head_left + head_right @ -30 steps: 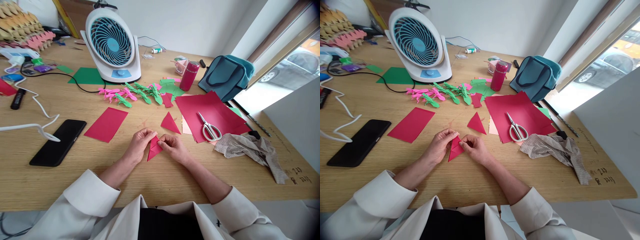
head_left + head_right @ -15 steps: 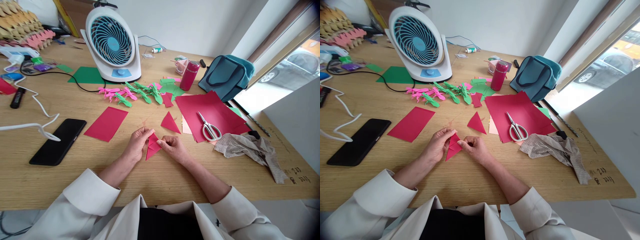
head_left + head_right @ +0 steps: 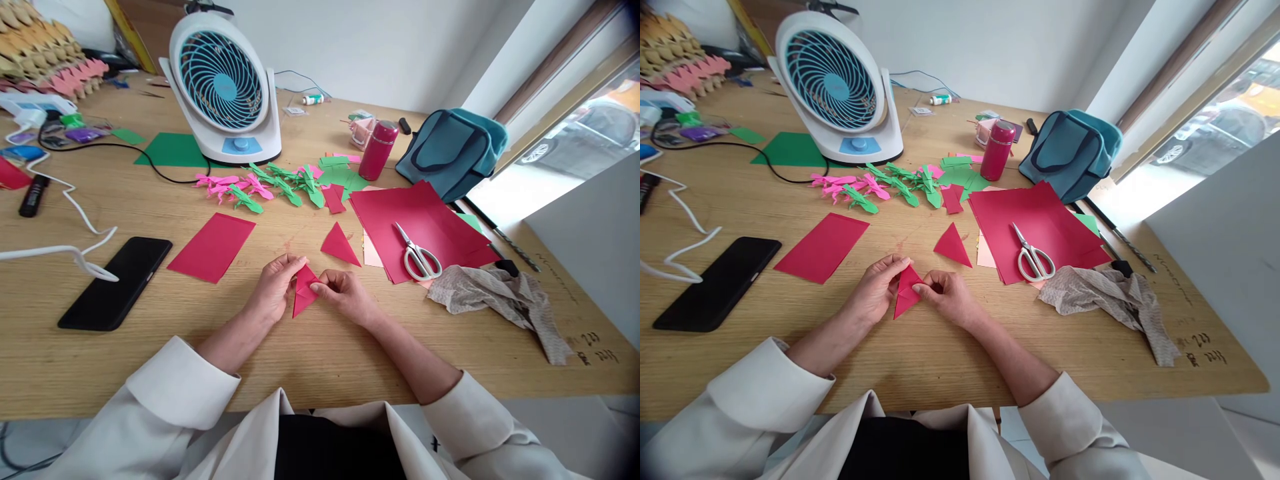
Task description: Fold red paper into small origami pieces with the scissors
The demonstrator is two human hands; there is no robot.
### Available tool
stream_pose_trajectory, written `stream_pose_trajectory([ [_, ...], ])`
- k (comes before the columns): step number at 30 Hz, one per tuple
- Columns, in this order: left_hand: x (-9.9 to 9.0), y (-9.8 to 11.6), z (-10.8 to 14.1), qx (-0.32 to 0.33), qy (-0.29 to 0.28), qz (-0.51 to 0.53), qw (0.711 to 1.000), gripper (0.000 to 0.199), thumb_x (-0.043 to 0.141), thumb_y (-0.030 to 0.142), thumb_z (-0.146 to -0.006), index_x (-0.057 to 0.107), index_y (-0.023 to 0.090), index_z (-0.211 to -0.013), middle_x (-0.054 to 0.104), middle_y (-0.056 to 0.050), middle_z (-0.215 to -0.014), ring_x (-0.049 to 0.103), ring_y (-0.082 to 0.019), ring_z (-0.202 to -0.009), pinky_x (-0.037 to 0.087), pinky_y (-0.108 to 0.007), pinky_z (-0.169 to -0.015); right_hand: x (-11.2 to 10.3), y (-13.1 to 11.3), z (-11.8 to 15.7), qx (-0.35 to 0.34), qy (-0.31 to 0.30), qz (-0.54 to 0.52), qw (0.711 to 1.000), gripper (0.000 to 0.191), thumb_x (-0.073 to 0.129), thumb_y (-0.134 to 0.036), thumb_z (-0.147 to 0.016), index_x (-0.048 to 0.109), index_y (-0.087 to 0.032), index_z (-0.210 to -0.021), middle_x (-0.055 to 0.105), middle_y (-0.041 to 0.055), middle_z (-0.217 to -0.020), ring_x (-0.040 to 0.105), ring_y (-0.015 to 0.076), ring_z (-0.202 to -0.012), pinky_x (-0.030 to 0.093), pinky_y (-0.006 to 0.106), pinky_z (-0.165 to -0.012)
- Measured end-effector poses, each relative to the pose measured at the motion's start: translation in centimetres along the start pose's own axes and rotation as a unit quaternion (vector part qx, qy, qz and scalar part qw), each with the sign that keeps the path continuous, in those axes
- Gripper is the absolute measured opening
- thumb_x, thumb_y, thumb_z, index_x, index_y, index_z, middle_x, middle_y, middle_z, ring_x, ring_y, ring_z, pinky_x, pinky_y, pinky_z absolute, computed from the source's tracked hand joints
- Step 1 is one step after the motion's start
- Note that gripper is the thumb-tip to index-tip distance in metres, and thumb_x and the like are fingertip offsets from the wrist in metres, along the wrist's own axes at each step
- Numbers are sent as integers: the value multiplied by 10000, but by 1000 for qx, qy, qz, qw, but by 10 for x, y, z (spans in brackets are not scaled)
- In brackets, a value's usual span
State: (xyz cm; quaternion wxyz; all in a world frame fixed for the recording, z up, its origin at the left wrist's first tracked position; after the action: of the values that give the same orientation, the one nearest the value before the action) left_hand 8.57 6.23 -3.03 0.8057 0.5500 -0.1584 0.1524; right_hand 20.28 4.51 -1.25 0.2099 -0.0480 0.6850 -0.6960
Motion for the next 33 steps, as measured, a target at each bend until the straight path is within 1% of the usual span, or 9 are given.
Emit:
stream_pose_trajectory([
  [3, 1, 3, -1, 14, -5, 5, 1000, 392, 850, 377, -561, 525, 169, -625, 519, 74, -547, 452, -50, -487, 353, -174, -467, -1, -2, 0, 5, 8, -13, 1000, 449, 667, -575, -788, 523, -169, -661, 381, -59, -563, 293, 77, -528, 213, 234, -486],
  [7, 5, 3, 1, 16, -13, 24, 999, 384, 859, 366, -551, 543, 158, -619, 539, 63, -568, 466, -49, -528, 388, -171, -512, 8, -6, 0, 8, -33, -44, 998, 424, 671, -573, -790, 607, -153, -785, 454, -36, -640, 349, 89, -574, 260, 235, -521],
  [9, 8, 0, 3, 9, -20, 30, 999, 370, 859, 364, -556, 565, 154, -634, 554, 58, -585, 476, -51, -544, 397, -174, -528, 11, -4, 0, 13, -45, -57, 997, 435, 665, -583, -788, 608, -153, -762, 454, -34, -634, 355, 91, -574, 273, 235, -526],
  [13, 11, -1, 5, 10, -29, 24, 999, 352, 850, 372, -581, 583, 156, -657, 571, 55, -608, 487, -58, -551, 406, -191, -543, 12, 1, 0, 21, -46, -73, 996, 462, 657, -602, -781, 583, -152, -705, 415, -45, -597, 334, 83, -555, 261, 230, -511],
  [19, 7, -5, 3, -10, -14, 47, 999, 368, 882, 359, -523, 624, 151, -684, 585, 54, -611, 497, -57, -552, 402, -184, -543, 8, 2, 0, 12, -27, -15, 999, 478, 650, -586, -794, 491, -166, -629, 311, -56, -581, 259, 71, -539, 191, 234, -479],
  [22, 7, -7, 3, -19, -14, 55, 998, 384, 893, 360, -506, 630, 148, -689, 575, 58, -589, 488, -51, -546, 394, -171, -534, 7, 1, -1, 3, -20, 1, 1000, 484, 648, -569, -801, 449, -172, -607, 296, -56, -585, 245, 66, -535, 176, 235, -475],
  [27, 6, -6, 2, -19, -17, 52, 998, 386, 894, 363, -515, 621, 148, -684, 581, 56, -607, 494, -49, -556, 400, -163, -537, 6, -1, 1, 3, -17, 17, 1000, 479, 638, -557, -813, 443, -172, -606, 291, -53, -587, 246, 68, -541, 173, 234, -476],
  [30, 7, -4, 2, -24, -36, 25, 999, 386, 880, 390, -548, 628, 161, -730, 600, 49, -644, 514, -62, -573, 406, -170, -535, 5, -3, 2, 7, -11, 13, 1000, 471, 632, -564, -812, 465, -169, -617, 308, -47, -593, 261, 75, -553, 186, 235, -482],
  [33, 15, 2, 4, -13, -84, -32, 996, 389, 815, 480, -640, 629, 175, -793, 608, 36, -682, 535, -84, -609, 426, -187, -564, 1, 0, 1, 18, 9, -10, 1000, 460, 630, -574, -805, 483, -172, -637, 327, -44, -591, 271, 81, -553, 197, 237, -481],
])
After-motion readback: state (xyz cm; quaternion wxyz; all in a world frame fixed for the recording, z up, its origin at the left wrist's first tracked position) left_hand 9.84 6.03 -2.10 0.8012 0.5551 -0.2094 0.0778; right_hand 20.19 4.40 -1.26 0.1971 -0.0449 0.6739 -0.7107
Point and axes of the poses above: each hand's wrist, its own z-axis away from the middle knuckle, its own x-axis out of the palm, y = z × x, the point moved 10 cm from there along -z, towards the middle knuckle
